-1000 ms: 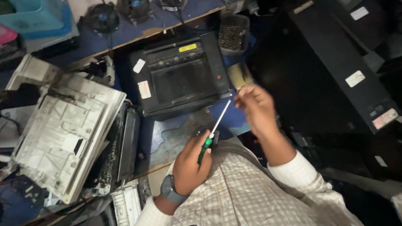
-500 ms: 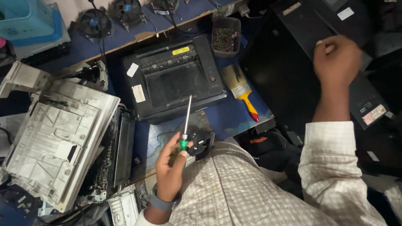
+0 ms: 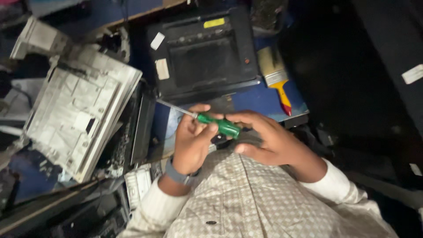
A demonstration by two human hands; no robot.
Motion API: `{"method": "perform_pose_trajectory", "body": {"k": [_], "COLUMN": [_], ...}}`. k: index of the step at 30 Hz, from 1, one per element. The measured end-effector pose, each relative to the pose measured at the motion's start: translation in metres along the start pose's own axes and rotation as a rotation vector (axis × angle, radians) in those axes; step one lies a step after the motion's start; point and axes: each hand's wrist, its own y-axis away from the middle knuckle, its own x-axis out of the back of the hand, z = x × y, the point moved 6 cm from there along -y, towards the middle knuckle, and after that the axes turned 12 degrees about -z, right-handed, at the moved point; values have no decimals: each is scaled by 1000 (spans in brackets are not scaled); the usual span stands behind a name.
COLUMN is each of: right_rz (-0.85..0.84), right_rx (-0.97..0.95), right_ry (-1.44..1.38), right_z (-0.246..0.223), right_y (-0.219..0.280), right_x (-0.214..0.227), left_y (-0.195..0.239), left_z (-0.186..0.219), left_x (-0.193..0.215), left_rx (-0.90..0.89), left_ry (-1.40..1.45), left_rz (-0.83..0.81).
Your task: The person removes a toner cartridge from a laser printer, then uses a screwdriver to loosen and remove screws from the cartridge. The person places the screws into a container and sets the screwdriver down. The person then flips the printer over to access the underside.
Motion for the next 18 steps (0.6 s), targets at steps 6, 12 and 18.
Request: {"method": "perform_pose_trajectory", "body": {"k": [6,12,18], "right_rz": [205,396,483], "right_rx": [87,323,292], "right_ry": [248,106,-59], "right_z": [-7,-17,-10], "right_y": [-10,5,25], "right_x": [-5,12,29], "left_y": [-10,6,22], "left_z": [8,28,38], "left_x": [-24,-30,18], "left_rx": [-4,228,189], "left_ry": [-38,-232,-1061], "left_rz": [-195,-477,-140]}}
